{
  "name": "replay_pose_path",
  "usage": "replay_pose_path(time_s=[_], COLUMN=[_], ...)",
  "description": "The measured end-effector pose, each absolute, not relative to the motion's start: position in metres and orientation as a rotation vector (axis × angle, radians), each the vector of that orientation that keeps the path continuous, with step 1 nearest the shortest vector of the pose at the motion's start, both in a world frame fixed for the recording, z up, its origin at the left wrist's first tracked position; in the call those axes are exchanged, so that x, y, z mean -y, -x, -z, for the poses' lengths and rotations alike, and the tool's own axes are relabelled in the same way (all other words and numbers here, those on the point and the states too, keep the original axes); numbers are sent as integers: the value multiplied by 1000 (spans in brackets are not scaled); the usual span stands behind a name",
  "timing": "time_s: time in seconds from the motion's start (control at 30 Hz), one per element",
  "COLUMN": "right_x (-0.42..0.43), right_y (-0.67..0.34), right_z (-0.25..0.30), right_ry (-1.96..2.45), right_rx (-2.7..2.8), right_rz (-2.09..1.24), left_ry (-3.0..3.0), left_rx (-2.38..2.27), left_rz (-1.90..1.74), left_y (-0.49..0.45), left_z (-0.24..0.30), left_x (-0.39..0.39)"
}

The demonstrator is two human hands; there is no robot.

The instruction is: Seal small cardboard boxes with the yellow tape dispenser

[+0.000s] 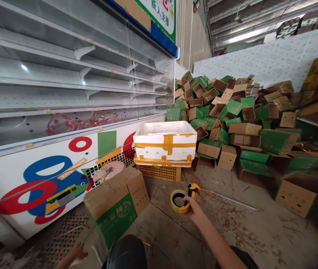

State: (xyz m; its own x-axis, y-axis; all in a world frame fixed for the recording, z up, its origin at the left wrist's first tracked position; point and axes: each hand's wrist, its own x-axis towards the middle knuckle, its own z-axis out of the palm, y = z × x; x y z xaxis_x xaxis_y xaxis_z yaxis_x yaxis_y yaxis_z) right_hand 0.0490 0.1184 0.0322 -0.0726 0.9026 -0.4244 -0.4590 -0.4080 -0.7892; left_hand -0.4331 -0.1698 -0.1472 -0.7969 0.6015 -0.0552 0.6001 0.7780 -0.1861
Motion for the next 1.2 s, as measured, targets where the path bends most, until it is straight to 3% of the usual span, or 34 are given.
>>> replay_pose_path(time_s=[0.17,0.5,0.63,1.2], right_x=[-121,-125,-123,-112], right_y=[-50,-55,-54,-47], right_z=[-31,-30,-30,-32], right_ry=[1187,1212,1264,1285], right_rx=[583,639,662,790], right_rz=[-1703,-1698,-1700,-1591], left_ry=[1265,1092,1086,1197], left_rx=[2905,2896,2877,2570], left_rz=[-368,556,710,-139], left_y=[482,522,507,420], left_z=[154,153,152,126], left_x=[162,124,105,104])
